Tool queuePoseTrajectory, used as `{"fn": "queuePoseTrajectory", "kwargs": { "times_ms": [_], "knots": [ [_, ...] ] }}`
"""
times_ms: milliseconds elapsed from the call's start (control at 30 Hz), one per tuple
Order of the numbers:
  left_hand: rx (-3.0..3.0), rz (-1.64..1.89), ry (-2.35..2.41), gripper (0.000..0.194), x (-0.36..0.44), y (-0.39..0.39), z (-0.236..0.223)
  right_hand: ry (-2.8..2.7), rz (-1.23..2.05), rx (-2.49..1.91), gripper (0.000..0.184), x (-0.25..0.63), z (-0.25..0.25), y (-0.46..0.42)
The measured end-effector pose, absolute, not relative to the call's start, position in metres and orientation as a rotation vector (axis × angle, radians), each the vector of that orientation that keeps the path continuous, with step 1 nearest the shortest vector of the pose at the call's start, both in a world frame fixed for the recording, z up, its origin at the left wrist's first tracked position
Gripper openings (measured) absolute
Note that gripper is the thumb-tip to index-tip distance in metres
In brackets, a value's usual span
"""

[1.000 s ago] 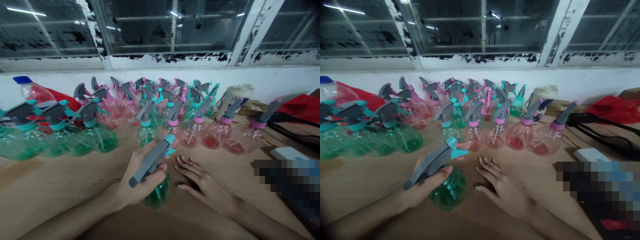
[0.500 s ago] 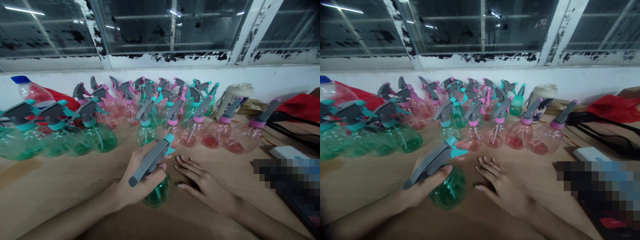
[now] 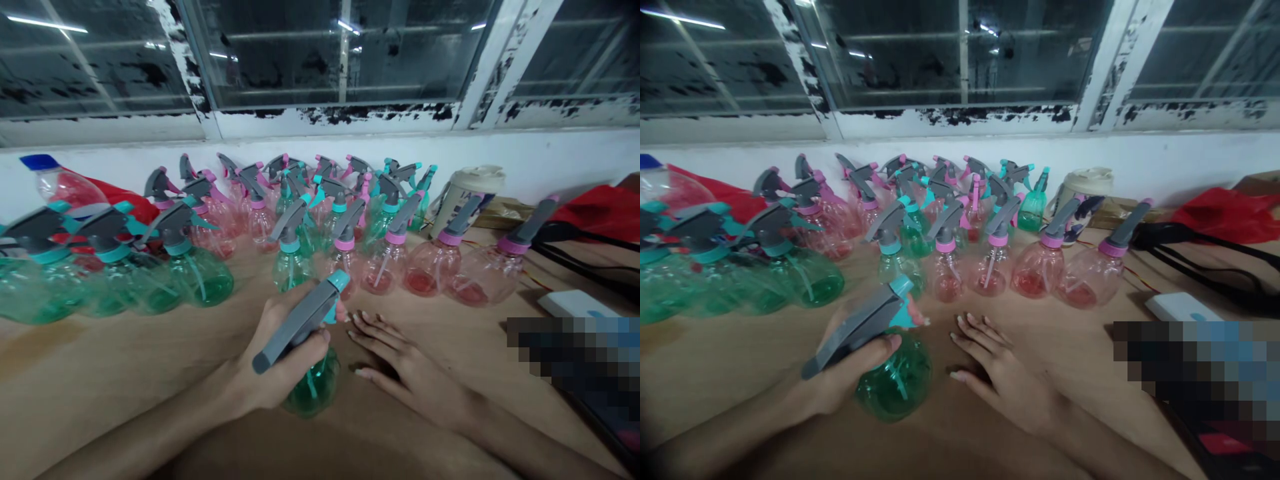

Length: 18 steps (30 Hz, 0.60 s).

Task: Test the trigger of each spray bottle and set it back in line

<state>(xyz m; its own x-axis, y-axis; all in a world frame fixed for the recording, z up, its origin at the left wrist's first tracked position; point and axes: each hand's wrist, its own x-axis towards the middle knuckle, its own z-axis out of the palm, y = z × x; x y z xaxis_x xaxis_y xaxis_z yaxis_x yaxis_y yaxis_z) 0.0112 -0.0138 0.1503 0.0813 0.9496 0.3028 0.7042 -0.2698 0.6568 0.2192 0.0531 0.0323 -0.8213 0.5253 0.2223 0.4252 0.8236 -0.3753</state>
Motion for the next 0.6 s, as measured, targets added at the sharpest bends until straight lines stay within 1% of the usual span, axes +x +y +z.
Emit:
{"fn": "queuePoseTrajectory", "kwargs": {
  "times_ms": [100,233,400,533,600],
  "knots": [
    [1.988,0.992,1.55,0.015,0.011,-0.012,0.151,-2.664,0.449,-0.697,0.051,0.219,0.031,0.054],
    [1.958,1.053,1.586,0.009,0.014,-0.01,0.149,-2.676,0.456,-0.695,0.051,0.219,0.03,0.054],
    [1.958,1.079,1.584,0.022,0.015,-0.01,0.144,-2.649,0.488,-0.691,0.051,0.22,0.029,0.054],
    [1.95,1.104,1.607,0.015,0.015,-0.011,0.141,-2.651,0.483,-0.679,0.052,0.22,0.029,0.055],
    [1.929,1.122,1.582,0.016,0.015,-0.01,0.141,-2.663,0.473,-0.683,0.051,0.22,0.03,0.054]
  ]
}}
